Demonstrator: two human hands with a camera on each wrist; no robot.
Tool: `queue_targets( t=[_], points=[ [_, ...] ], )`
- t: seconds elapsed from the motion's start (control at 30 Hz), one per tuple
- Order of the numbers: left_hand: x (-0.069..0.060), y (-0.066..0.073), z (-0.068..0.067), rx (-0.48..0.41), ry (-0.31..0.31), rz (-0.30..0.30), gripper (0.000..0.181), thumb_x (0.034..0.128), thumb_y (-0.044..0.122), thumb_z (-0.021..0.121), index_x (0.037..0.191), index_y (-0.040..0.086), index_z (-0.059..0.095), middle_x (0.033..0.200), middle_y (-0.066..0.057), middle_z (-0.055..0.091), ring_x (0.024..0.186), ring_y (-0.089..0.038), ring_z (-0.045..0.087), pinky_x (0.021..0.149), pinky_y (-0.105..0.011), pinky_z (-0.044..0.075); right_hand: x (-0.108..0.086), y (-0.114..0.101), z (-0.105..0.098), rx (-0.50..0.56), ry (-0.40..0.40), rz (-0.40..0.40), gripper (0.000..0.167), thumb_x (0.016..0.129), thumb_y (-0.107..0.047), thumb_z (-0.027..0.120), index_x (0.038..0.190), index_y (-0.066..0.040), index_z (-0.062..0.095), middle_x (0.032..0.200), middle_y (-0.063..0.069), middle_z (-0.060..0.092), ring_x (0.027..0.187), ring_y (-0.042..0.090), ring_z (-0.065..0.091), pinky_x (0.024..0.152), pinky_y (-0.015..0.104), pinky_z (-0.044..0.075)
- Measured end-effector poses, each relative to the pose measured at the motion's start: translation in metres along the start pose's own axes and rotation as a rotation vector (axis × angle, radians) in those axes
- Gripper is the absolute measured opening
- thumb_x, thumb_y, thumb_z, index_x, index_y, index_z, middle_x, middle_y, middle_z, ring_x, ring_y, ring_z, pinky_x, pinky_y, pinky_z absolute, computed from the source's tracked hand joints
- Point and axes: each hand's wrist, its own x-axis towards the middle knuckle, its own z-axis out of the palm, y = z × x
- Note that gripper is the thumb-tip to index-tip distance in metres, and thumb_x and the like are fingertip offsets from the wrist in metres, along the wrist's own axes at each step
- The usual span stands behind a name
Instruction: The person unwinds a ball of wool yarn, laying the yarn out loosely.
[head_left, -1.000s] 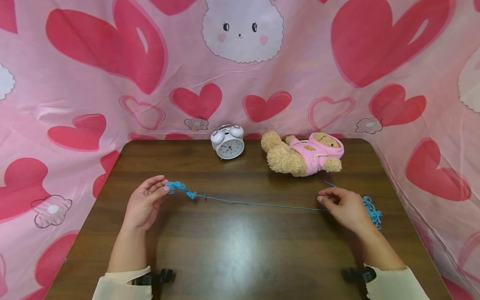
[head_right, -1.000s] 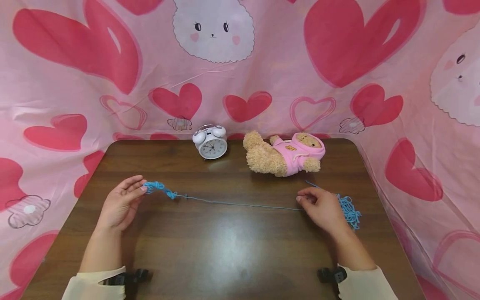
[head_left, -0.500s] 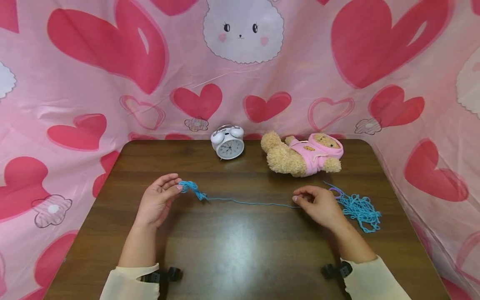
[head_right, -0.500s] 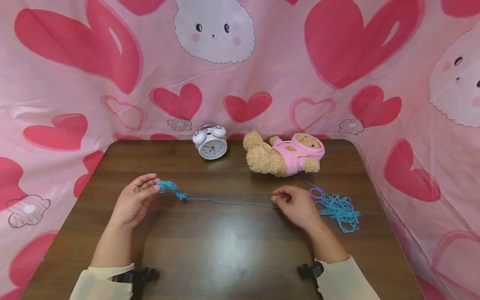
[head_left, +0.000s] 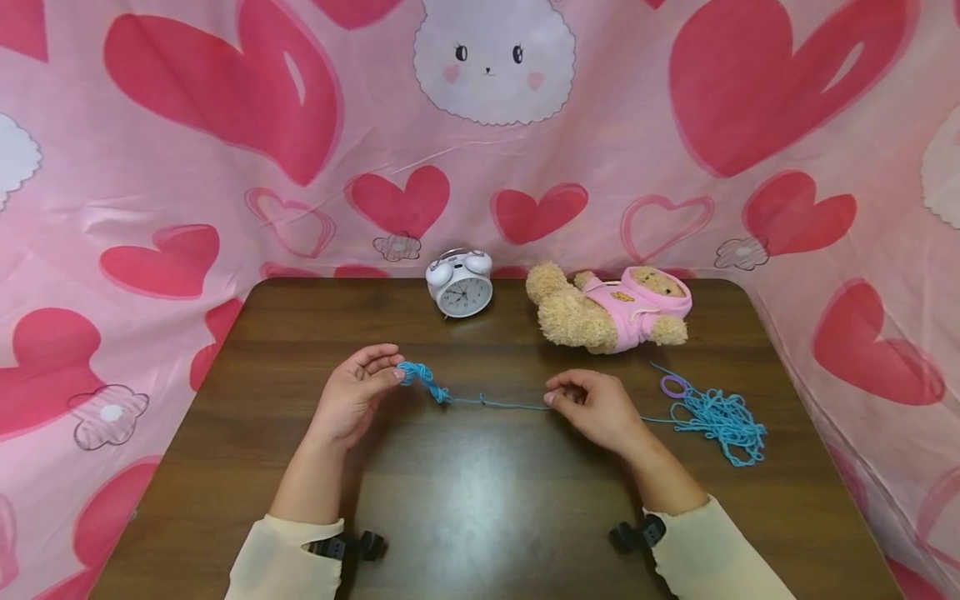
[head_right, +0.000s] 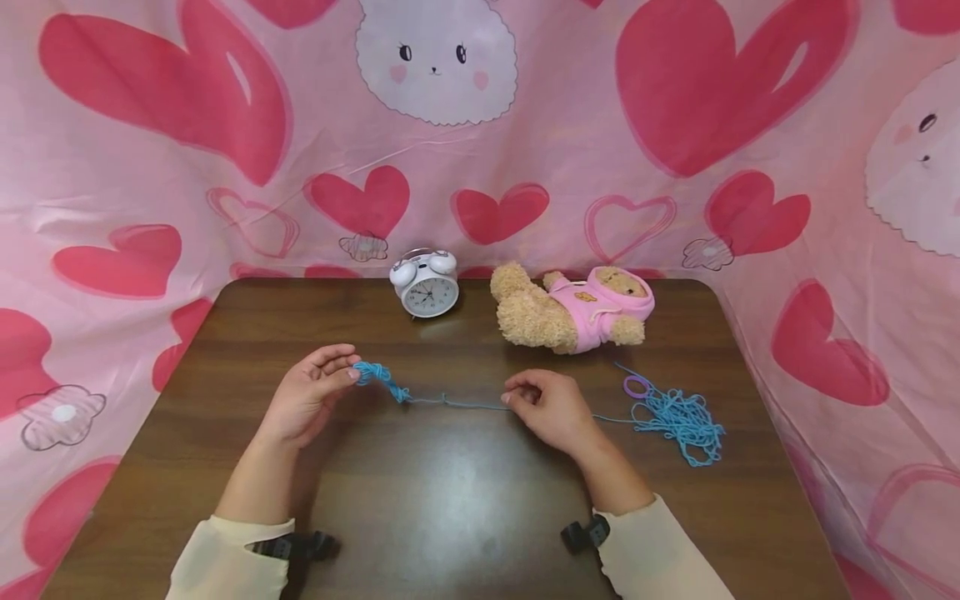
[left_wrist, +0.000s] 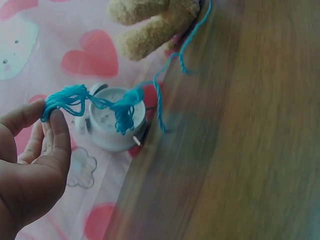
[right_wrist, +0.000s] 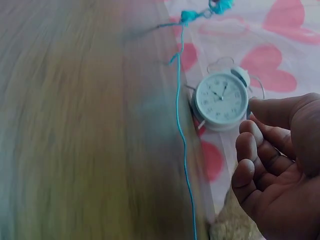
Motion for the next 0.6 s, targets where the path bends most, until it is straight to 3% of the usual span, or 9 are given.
queue_targets(
  t=[0.4,0.6],
  points=[
    [0.008,-0.008,0.030,-0.021,-0.060,-0.031,0.035,0.0947,-0.006,0.069,0.128,0.001,0.058,0.110,-0.006,0.069,0.100,-0.016,0.067,0.089,-0.025,0.057,0.015,-0.017,0.029,0.051,-0.046,-0.106,0.021,0.089,-0.018,0.084,0.107,-0.007,0.079,0.088,-0.008,0.068,0.073,0.010,0.059,0.064,0.026,0.051],
    [0.009,-0.011,0.042,-0.044,-0.078,-0.048,0.036,0.0945,-0.007,0.068,0.129,0.000,0.058,0.113,-0.010,0.068,0.099,-0.017,0.066,0.089,-0.025,0.058,0.022,-0.020,0.041,0.036,-0.090,-0.119,0.025,0.088,-0.021,0.085,0.109,-0.009,0.079,0.092,-0.004,0.069,0.074,0.009,0.058,0.065,0.026,0.050]
  ],
)
